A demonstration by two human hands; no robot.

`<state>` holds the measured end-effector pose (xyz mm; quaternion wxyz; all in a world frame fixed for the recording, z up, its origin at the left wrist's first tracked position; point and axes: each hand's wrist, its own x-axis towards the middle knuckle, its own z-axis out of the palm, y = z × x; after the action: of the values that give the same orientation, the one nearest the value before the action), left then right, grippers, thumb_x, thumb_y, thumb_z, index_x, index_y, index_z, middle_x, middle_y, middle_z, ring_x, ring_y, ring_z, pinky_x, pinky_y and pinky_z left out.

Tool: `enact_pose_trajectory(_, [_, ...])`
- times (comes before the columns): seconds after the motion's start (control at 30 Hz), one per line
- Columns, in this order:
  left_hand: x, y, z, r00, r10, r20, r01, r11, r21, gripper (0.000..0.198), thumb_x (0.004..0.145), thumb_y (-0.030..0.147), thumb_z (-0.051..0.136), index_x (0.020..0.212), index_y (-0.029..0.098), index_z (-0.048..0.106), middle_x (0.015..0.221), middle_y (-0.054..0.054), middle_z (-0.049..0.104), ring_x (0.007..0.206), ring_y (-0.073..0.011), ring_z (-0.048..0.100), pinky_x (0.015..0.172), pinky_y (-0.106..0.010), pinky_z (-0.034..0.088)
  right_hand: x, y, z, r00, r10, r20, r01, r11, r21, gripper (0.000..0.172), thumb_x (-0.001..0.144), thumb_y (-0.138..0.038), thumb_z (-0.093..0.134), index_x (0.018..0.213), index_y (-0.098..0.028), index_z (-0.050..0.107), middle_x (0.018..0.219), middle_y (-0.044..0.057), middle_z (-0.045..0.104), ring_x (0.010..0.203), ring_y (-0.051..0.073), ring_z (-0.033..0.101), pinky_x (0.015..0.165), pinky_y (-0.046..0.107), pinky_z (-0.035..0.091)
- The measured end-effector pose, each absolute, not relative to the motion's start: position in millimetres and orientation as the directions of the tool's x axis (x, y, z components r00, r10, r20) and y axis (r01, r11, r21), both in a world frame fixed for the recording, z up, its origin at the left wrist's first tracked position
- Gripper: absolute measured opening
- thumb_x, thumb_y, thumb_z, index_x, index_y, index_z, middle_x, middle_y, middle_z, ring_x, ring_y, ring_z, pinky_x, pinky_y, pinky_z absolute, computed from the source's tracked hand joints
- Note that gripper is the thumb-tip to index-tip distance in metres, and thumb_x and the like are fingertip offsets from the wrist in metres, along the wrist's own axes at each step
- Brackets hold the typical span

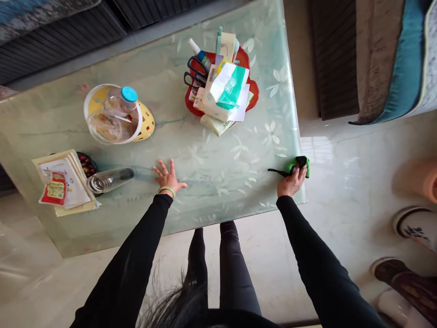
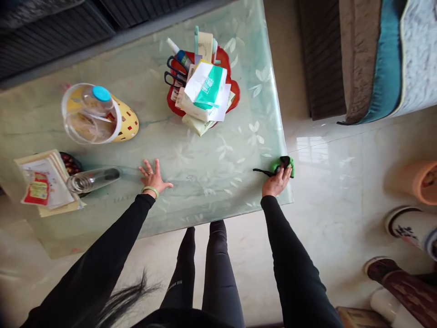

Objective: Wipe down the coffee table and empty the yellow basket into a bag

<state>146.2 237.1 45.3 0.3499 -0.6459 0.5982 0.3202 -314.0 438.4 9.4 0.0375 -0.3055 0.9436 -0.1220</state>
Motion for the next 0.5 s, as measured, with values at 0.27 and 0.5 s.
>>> enact_pose_trajectory(0.27, [146.5,240.9,41.6,0.072,-0.568,-0.82,-0.997,-0.055,-0.049,0.161,0.055,0.055,0.102,0.174,0.028,-0.004,0.177,-0.024,-0.024,0.161,-0.0597,-0.011,0.119,-0.082,0.027,-126.2,305.4,-30.3,-0.602,-0.783,-0.154,-0.634,0.586,-0.505,0.054,0.099,-0.012,0.03,0.14,-0.012,0.066,0.161,0.019,0.052,0.159,0.026,0.036,0.133,0.055,0.027])
enact_pose_trajectory(0.5, [147.4,245.0,41.4,0.047,-0.585,-0.81,-0.997,-0.073,-0.006,0.16,0.055,0.056,0.102,0.174,0.029,-0.002,0.178,-0.022,-0.023,0.161,-0.0596,-0.011,0.119,-0.084,0.024,-113.0,365.0,5.9,0.259,-0.911,-0.321,-0.736,0.029,-0.676,0.04,0.105,-0.024,0.044,0.131,-0.025,0.074,0.151,0.008,0.065,0.154,0.022,0.047,0.131,0.049,0.036])
